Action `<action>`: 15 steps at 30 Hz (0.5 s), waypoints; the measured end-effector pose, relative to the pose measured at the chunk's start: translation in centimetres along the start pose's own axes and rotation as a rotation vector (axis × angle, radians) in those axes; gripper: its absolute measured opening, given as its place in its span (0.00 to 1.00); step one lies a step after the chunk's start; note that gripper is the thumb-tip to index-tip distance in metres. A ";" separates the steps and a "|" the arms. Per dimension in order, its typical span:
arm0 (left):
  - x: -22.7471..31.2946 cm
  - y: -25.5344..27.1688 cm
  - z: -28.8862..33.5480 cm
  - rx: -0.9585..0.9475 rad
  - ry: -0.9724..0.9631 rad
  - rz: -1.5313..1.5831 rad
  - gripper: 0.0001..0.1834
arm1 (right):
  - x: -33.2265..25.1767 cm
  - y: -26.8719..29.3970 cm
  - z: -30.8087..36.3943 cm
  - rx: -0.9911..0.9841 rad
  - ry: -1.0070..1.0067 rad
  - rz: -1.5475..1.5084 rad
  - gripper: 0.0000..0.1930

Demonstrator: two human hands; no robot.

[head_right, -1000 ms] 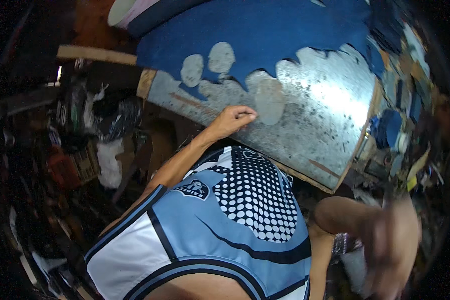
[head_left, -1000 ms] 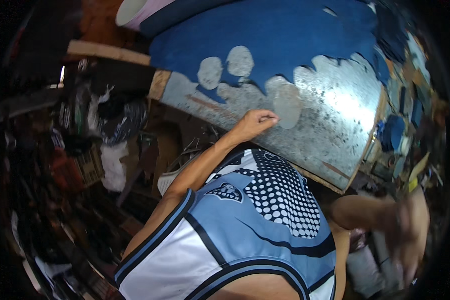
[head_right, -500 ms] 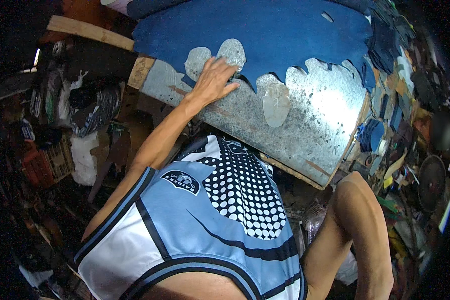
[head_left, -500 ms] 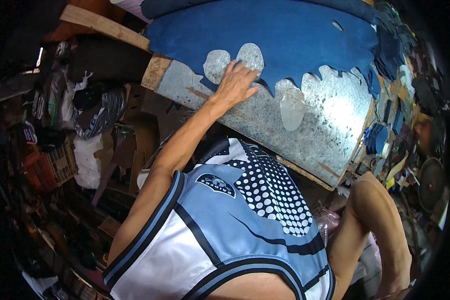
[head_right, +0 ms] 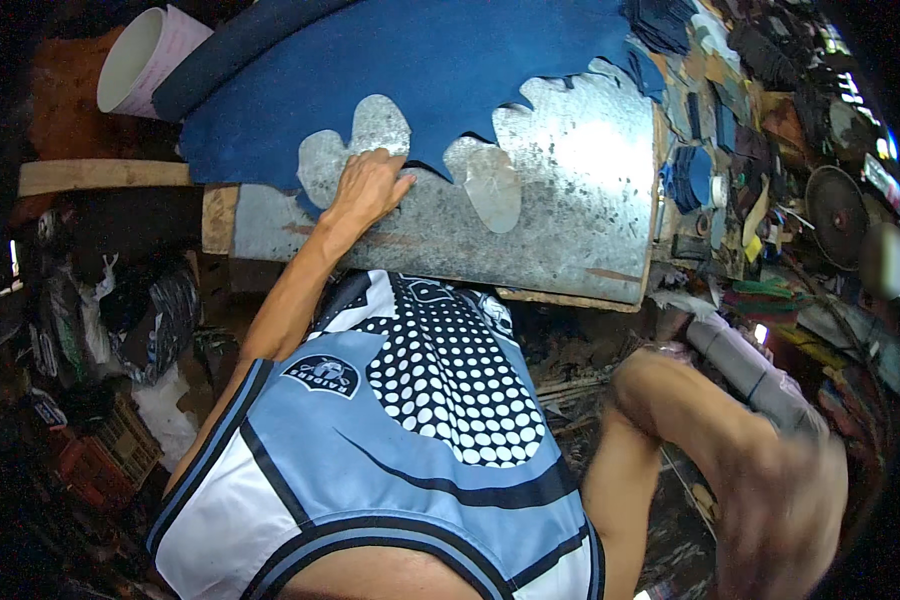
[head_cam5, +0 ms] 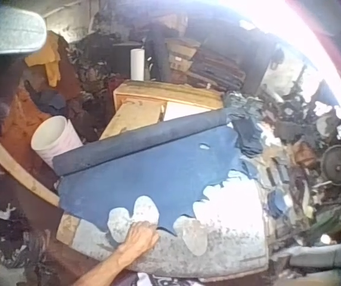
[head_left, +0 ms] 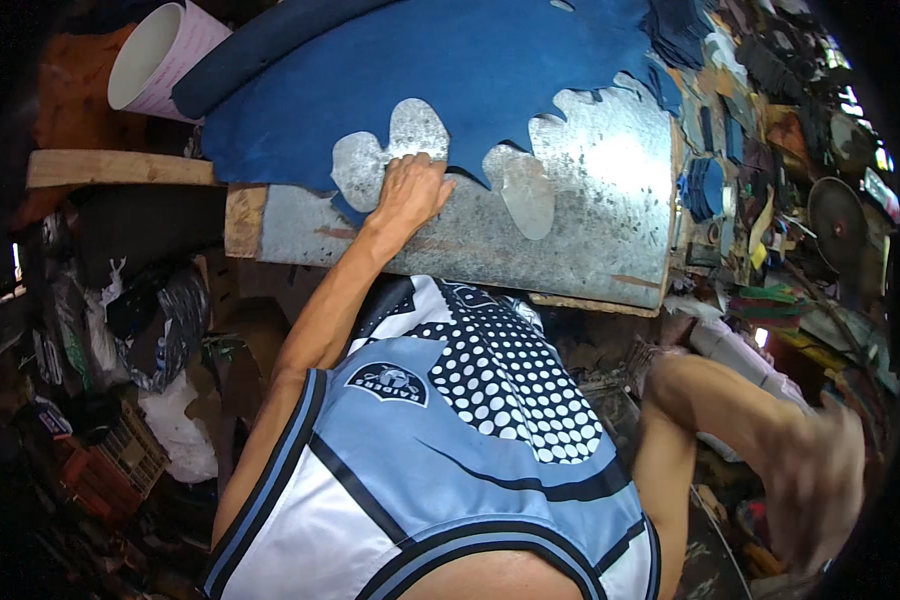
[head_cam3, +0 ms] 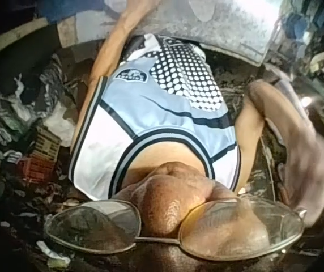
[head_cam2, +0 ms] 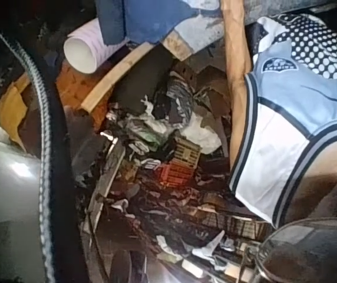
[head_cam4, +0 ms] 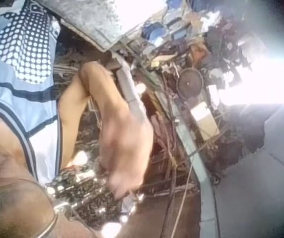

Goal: Using a hand knife and cardboard patterns to cut shoe components from sheets of blue leather.

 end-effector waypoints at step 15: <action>0.5 -2.8 -3.4 -0.091 0.113 -0.085 0.41 | 31.8 -36.4 19.0 -0.779 -0.864 0.737 0.50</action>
Point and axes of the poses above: each hand's wrist, its own z-axis away from the middle knuckle, its own y-axis out of the back of the hand, x = y × z, the point moved 9 cm from there along -z, towards the middle knuckle, and after that the axes turned 9 degrees about -y, right-handed, at the moved point
